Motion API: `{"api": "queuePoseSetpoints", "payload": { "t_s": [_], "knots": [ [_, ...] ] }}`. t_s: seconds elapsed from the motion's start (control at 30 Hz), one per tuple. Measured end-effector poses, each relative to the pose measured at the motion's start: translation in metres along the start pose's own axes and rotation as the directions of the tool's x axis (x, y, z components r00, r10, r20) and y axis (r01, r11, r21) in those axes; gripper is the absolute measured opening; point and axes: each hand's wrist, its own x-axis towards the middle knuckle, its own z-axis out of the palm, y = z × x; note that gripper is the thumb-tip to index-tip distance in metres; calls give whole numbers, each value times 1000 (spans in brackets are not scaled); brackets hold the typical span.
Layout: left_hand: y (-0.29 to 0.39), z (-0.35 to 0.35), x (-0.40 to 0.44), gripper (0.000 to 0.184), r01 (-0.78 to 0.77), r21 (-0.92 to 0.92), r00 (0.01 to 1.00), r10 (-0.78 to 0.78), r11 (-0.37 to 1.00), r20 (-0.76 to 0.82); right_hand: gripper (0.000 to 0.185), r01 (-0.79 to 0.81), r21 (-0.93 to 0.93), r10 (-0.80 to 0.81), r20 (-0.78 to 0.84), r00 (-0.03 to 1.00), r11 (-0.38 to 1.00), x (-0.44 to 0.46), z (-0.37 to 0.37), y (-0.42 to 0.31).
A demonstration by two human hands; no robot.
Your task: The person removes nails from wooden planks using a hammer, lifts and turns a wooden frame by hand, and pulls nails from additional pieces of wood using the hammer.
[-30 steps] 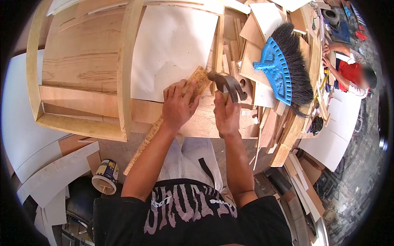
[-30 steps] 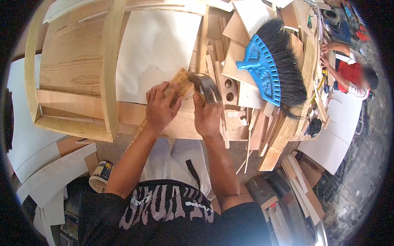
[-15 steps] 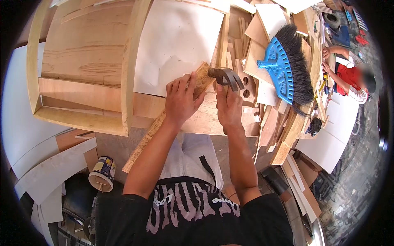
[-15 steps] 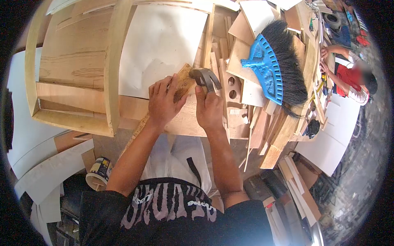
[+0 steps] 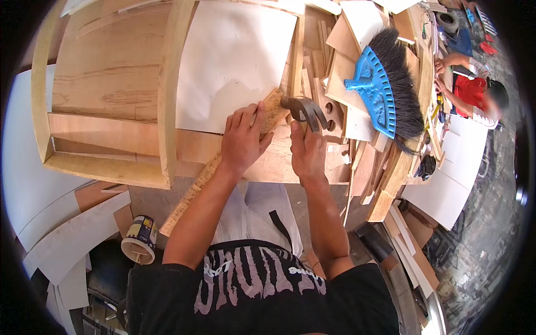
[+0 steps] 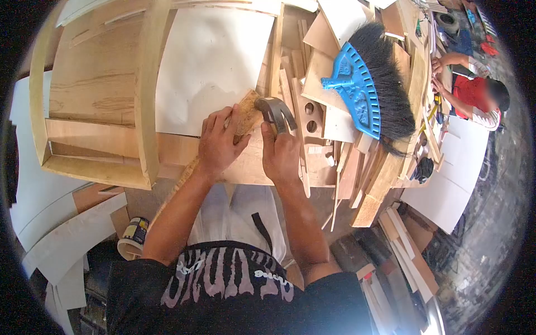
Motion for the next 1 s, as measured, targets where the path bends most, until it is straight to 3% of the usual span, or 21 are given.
{"api": "queuePoseSetpoints", "payload": {
  "t_s": [0.17,0.27,0.33,0.47,0.6,0.87,0.97,1.0],
  "knots": [
    [5,-2,1,82,-47,-6,996,48,999,79,29,38,49,-33,-95,995,998,-5,2,17],
    [5,-3,2,82,-55,0,996,54,999,74,40,20,54,-12,-139,990,998,-6,1,25],
    [6,-3,1,82,-61,1,996,60,998,70,28,-39,89,46,-89,995,995,-7,-5,17],
    [4,0,0,86,-73,38,996,71,997,52,26,-100,142,108,-47,993,985,-11,-3,21],
    [4,1,0,86,-78,36,997,76,996,32,41,54,8,-53,-86,995,998,-10,3,33],
    [4,2,0,84,-59,15,998,59,998,39,43,43,13,-42,-102,994,999,-9,6,35],
    [4,0,0,84,-63,13,997,62,998,49,41,28,101,-15,-128,992,994,-8,6,33],
    [5,0,-1,84,-64,10,997,64,998,50,39,18,36,-15,-89,996,999,-8,5,32]
  ]
}}
